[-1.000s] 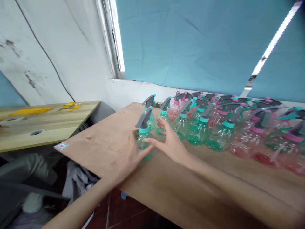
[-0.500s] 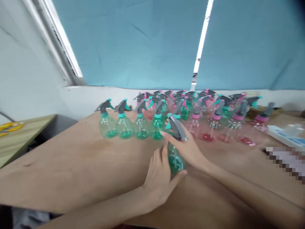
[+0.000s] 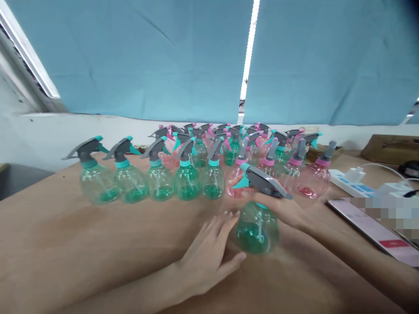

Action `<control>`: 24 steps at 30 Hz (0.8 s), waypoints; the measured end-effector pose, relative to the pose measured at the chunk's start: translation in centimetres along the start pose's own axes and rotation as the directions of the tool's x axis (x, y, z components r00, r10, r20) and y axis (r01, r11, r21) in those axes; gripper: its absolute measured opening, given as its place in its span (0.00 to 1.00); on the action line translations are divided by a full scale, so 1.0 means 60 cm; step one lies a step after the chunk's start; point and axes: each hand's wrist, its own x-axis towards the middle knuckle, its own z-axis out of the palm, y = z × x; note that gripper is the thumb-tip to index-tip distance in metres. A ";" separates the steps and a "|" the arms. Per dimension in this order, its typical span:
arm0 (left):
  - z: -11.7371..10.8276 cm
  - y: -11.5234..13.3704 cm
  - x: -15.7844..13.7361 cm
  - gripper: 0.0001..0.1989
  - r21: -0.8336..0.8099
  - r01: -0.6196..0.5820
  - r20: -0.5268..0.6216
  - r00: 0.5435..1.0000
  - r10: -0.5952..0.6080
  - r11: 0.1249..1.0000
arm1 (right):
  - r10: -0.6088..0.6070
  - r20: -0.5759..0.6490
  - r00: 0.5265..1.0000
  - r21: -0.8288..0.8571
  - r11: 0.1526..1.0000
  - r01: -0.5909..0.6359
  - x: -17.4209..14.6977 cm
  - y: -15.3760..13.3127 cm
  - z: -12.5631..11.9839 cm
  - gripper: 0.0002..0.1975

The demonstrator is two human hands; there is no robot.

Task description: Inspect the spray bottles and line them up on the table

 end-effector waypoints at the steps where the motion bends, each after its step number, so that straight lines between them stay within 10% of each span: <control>1: -0.003 -0.008 0.001 0.32 0.027 0.026 0.025 0.999 -0.027 0.999 | -0.014 -0.024 1.000 -0.023 1.000 0.014 0.002 0.002 -0.001 0.03; 24: -0.007 -0.031 0.013 0.29 0.279 0.058 0.153 0.983 -0.104 0.959 | -0.055 -0.005 0.998 -0.241 0.969 0.052 -0.006 0.012 -0.021 0.07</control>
